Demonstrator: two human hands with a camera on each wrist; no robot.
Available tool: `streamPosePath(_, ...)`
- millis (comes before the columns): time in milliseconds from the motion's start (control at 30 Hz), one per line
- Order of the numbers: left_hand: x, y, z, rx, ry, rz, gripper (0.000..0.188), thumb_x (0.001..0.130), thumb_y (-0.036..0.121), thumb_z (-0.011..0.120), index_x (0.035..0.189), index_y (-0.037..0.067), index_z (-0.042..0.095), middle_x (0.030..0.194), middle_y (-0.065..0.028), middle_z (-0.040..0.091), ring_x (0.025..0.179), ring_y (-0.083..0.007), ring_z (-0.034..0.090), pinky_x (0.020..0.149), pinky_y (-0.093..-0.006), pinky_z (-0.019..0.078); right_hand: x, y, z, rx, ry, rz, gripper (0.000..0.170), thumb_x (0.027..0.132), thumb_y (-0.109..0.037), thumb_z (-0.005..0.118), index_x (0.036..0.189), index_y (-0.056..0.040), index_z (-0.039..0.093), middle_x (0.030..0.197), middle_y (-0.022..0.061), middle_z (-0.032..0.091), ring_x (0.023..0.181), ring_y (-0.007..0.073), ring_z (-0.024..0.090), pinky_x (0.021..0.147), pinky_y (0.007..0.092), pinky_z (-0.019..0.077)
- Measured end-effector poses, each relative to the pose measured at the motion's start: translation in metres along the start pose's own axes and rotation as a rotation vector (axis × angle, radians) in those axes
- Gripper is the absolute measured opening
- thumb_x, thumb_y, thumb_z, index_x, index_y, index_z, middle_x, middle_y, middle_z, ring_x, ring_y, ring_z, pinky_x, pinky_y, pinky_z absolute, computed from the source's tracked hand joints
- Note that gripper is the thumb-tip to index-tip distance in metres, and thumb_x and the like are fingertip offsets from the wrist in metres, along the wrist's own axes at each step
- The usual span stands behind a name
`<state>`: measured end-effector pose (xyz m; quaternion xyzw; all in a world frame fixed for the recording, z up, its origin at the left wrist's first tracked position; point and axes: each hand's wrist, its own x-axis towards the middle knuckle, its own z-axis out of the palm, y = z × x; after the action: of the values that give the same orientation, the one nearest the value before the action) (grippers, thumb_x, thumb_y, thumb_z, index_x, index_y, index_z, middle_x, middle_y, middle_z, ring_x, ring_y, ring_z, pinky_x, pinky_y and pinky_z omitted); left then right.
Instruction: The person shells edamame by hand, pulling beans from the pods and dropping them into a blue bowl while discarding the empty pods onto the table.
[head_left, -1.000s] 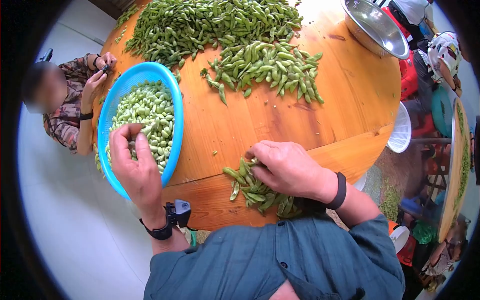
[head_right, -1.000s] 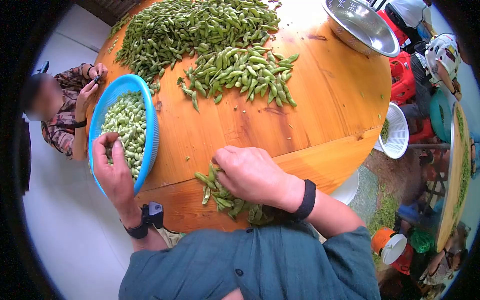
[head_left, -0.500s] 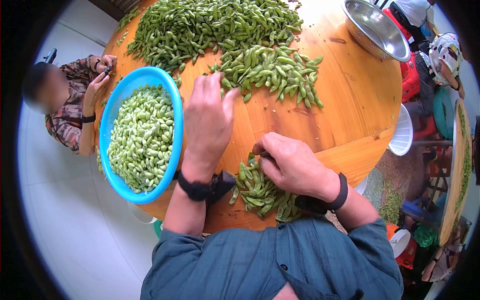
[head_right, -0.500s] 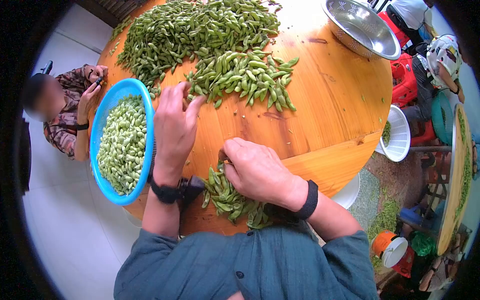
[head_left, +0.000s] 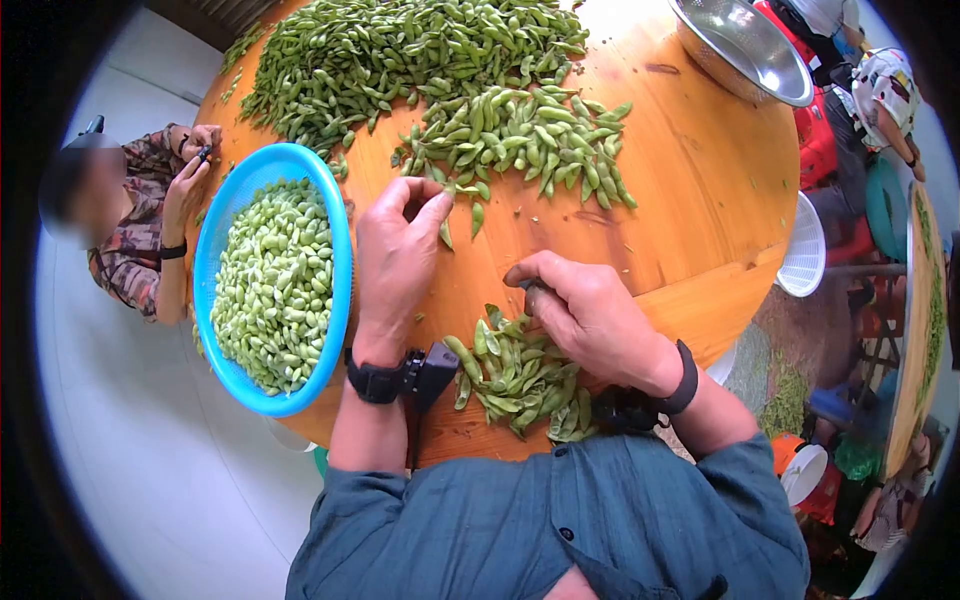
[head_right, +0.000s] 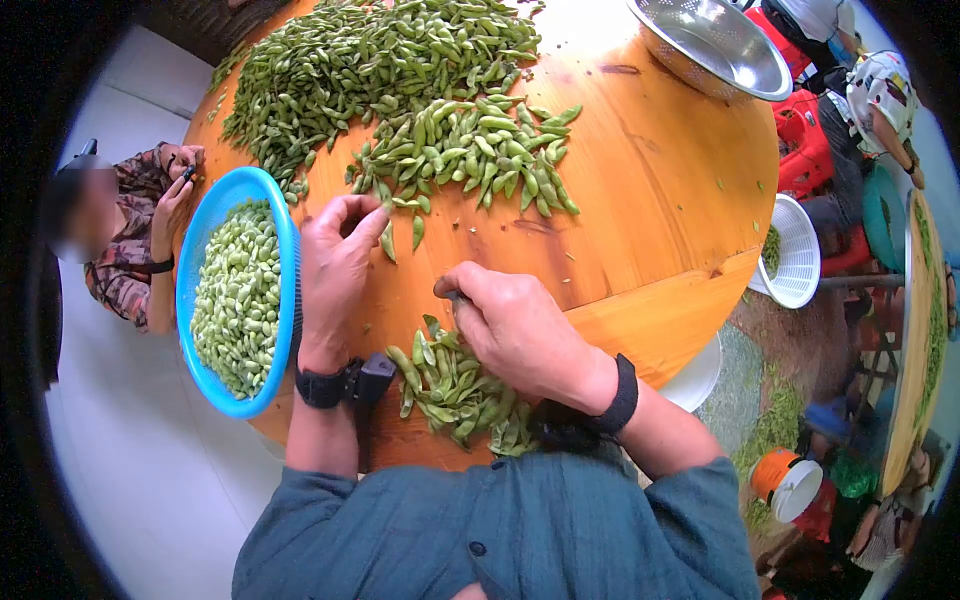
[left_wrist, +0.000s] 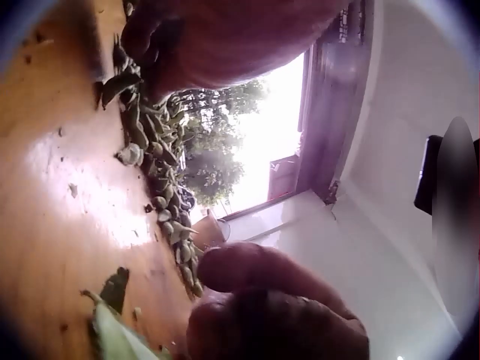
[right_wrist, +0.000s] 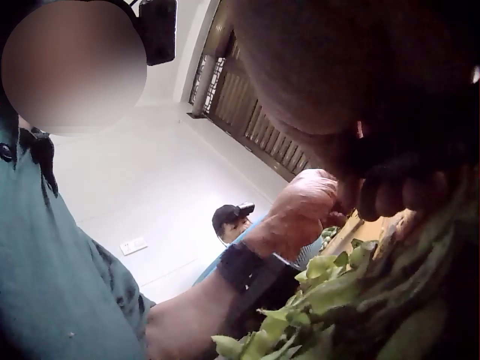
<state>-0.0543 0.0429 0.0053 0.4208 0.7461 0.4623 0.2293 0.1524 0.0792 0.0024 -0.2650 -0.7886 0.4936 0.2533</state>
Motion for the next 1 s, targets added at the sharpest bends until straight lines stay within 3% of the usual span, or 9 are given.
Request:
streamPosePath(33,-0.004,0.002,0.000,-0.136,-0.029,-0.067,0.015,0.092,0.012,0.066,0.100,-0.001,0.066,0.082,-0.0033,0.066,0.068,-0.0110,0.059,0.059,-0.0248,0.0471,0.001,0.000,-0.001,-0.004,0.004,0.006,0.020,0.087,0.004,0.055,0.104,0.0000,0.064,0.075,0.0137,0.063,0.067,0.0263,0.064,0.065,0.0356,0.0515)
streamPosePath(100,-0.014,0.011,-0.005,-0.303,-0.143,-0.150,0.015,0.093,0.012,0.066,0.101,0.000,0.066,0.082,-0.0013,0.065,0.067,-0.0083,0.058,0.057,-0.0223,0.0460,0.002,-0.001,-0.002,-0.023,0.070,-0.019,0.014,0.087,-0.001,0.055,0.097,0.0038,0.063,0.084,0.0230,0.067,0.078,0.0380,0.067,0.068,0.0428,0.0531)
streamPosePath(167,-0.023,0.012,-0.005,-0.506,-0.321,-0.245,0.015,0.094,0.012,0.065,0.104,0.001,0.065,0.083,0.0017,0.064,0.067,-0.0032,0.055,0.056,-0.0175,0.0442,0.004,-0.002,-0.003,-0.001,0.126,0.019,0.015,0.087,-0.002,0.055,0.098,0.0036,0.064,0.083,0.0230,0.066,0.077,0.0376,0.067,0.068,0.0426,0.0530)
streamPosePath(267,-0.041,0.017,0.001,-0.433,-0.325,-0.210,0.014,0.094,0.012,0.065,0.103,0.001,0.065,0.083,0.0026,0.063,0.067,-0.0030,0.055,0.055,-0.0183,0.0446,0.005,-0.002,-0.002,0.066,0.217,0.066,0.016,0.087,-0.004,0.057,0.100,0.0024,0.064,0.079,0.0221,0.066,0.074,0.0372,0.067,0.066,0.0427,0.0524)
streamPosePath(467,-0.055,0.024,0.006,-0.355,-0.343,-0.191,0.011,0.092,0.008,0.066,0.099,0.000,0.064,0.080,0.0020,0.062,0.069,-0.0030,0.054,0.056,-0.0208,0.0448,0.004,-0.006,-0.006,-0.043,0.118,0.083,0.016,0.087,-0.005,0.057,0.099,0.0025,0.064,0.078,0.0223,0.066,0.072,0.0372,0.067,0.064,0.0432,0.0526)
streamPosePath(533,-0.057,0.021,0.007,-0.209,-0.334,-0.047,0.010,0.091,0.006,0.067,0.097,-0.002,0.063,0.079,-0.0016,0.063,0.068,-0.0055,0.055,0.059,-0.0249,0.0466,0.003,-0.002,-0.004,-0.031,0.145,0.063,0.015,0.087,-0.005,0.057,0.098,0.0027,0.064,0.078,0.0228,0.065,0.072,0.0378,0.067,0.063,0.0443,0.0526)
streamPosePath(667,-0.059,0.024,0.009,-0.158,-0.316,0.010,0.010,0.087,0.002,0.068,0.092,-0.003,0.061,0.077,-0.0078,0.063,0.066,-0.0138,0.058,0.061,-0.0299,0.0479,0.003,-0.003,-0.005,-0.095,0.128,0.070,0.013,0.086,-0.005,0.057,0.095,0.0023,0.062,0.078,0.0232,0.065,0.072,0.0394,0.066,0.064,0.0463,0.0523)
streamPosePath(833,-0.064,0.029,0.013,0.143,-0.222,0.463,0.011,0.084,-0.002,0.068,0.089,-0.003,0.059,0.078,-0.0154,0.059,0.069,-0.0306,0.061,0.063,-0.0358,0.0488,0.002,0.003,0.004,-0.209,0.159,-0.038,0.010,0.086,-0.004,0.055,0.094,0.0010,0.057,0.079,0.0243,0.064,0.073,0.0421,0.065,0.065,0.0493,0.0516)
streamPosePath(1000,-0.061,0.020,0.011,0.092,-0.249,0.515,0.014,0.085,-0.001,0.068,0.094,-0.003,0.059,0.079,-0.0143,0.061,0.067,-0.0285,0.061,0.061,-0.0345,0.0489,0.003,0.005,0.004,-0.174,0.150,-0.090,0.007,0.086,-0.004,0.055,0.092,0.0006,0.056,0.074,0.0239,0.062,0.071,0.0427,0.063,0.063,0.0504,0.0506)
